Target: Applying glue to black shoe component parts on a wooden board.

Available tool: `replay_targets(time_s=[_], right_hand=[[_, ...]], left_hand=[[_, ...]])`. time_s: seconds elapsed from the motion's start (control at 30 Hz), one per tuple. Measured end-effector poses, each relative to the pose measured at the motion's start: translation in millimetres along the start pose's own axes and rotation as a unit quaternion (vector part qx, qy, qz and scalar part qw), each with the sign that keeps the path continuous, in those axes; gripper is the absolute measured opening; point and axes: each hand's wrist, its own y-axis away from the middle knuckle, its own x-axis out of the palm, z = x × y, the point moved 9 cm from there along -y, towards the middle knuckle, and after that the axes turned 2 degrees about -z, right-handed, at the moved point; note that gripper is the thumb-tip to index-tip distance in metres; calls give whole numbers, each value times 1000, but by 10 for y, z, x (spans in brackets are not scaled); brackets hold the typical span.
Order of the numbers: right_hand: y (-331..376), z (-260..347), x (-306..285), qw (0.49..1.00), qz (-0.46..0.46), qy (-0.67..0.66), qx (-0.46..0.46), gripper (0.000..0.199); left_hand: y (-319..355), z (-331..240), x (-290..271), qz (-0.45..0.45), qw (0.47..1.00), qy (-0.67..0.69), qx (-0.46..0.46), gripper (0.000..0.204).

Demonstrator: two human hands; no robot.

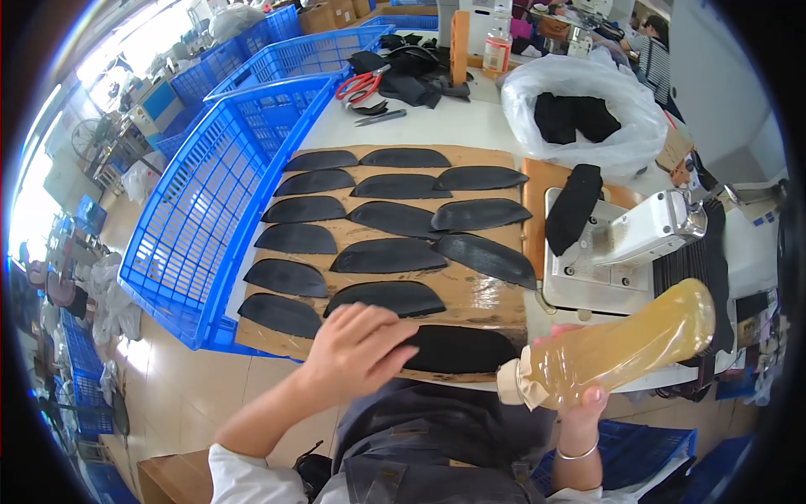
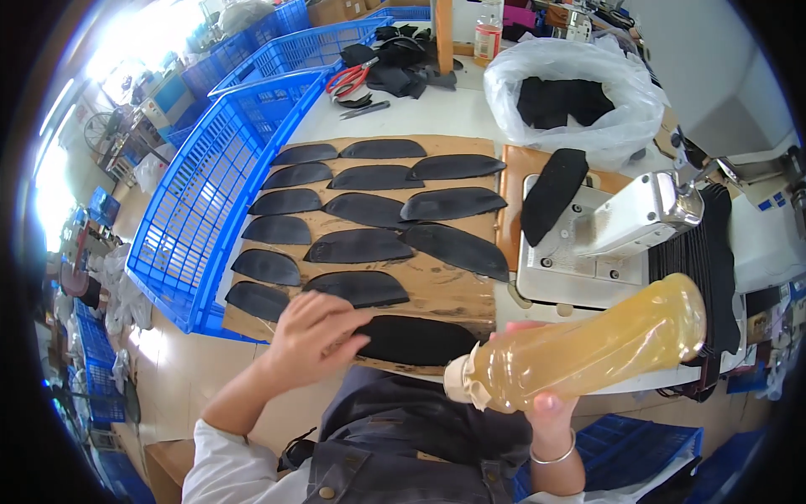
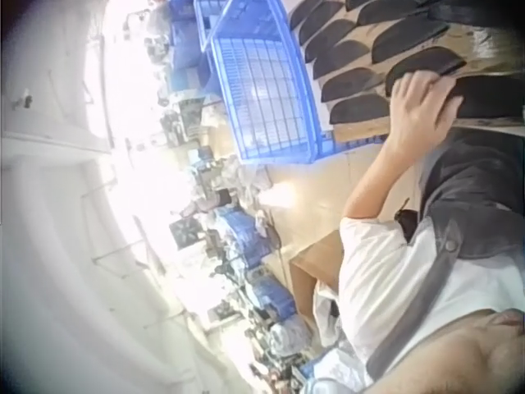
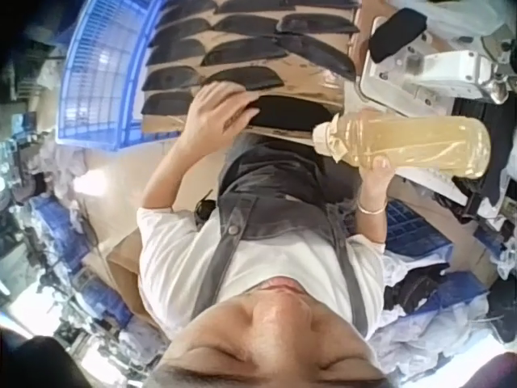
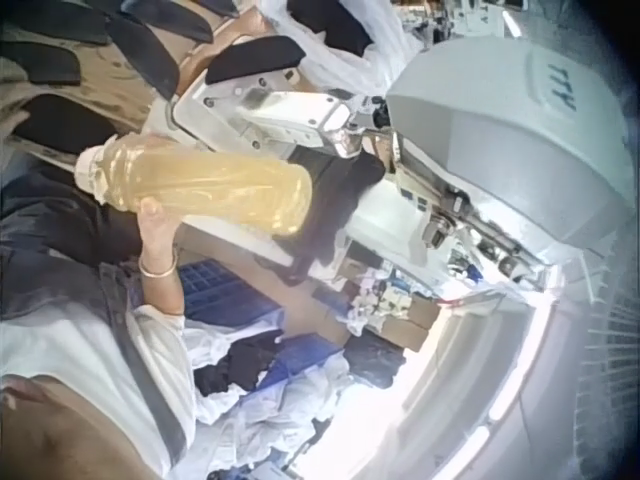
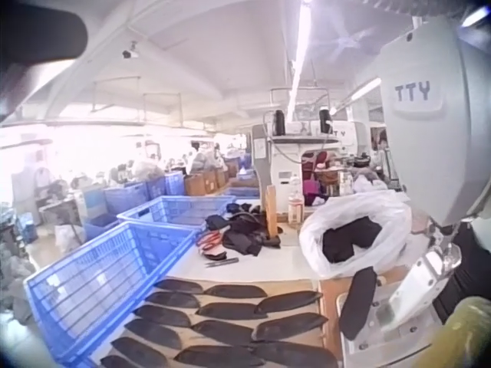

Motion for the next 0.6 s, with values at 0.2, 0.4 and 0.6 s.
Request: replay_targets(time_s=[0.2, 0.4, 0.6], right_hand=[[-179, 86, 952, 943, 163, 278, -83, 66], [-138, -166, 1719, 814, 282, 500, -93, 60], [-168, -409, 1777, 854, 234, 461, 60, 63]], left_hand=[[591, 120, 57, -76, 996, -41, 38, 24], [769, 186, 54, -126, 990, -6, 64, 26], [777, 208, -3, -140, 988, 2, 70, 26]])
